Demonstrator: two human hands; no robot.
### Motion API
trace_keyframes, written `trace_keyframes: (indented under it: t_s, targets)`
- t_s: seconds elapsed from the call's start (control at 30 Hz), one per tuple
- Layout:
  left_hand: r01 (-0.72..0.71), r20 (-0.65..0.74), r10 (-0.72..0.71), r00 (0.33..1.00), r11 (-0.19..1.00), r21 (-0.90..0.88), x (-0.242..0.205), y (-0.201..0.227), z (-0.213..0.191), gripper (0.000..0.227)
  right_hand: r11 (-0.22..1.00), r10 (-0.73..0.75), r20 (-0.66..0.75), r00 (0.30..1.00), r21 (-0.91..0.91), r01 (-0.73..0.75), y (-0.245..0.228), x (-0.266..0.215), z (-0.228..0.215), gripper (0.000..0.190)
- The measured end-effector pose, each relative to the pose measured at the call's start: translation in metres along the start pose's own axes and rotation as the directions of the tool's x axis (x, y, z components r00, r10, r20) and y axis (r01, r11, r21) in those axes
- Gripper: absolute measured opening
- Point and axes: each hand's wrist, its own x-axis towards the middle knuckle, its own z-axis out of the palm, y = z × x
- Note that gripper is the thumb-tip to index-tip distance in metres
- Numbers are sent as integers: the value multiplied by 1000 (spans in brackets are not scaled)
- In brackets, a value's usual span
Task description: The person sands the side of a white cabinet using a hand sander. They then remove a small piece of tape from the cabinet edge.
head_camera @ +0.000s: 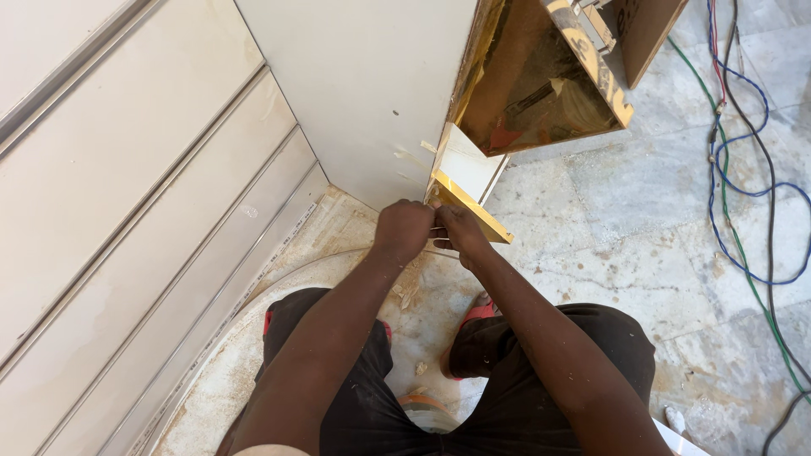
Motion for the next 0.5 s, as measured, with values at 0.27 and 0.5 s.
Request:
trace_keyframes:
  t_s: [0.27,0.5]
  targets:
    - [-178,47,173,984,966,189,-8,36,23,20,992,-91,21,996,90,88,38,42,-39,22]
    - [115,505,-56,861,990,-86,0,23,24,29,881,-54,-193,980,-471,-45,55,17,-53,28]
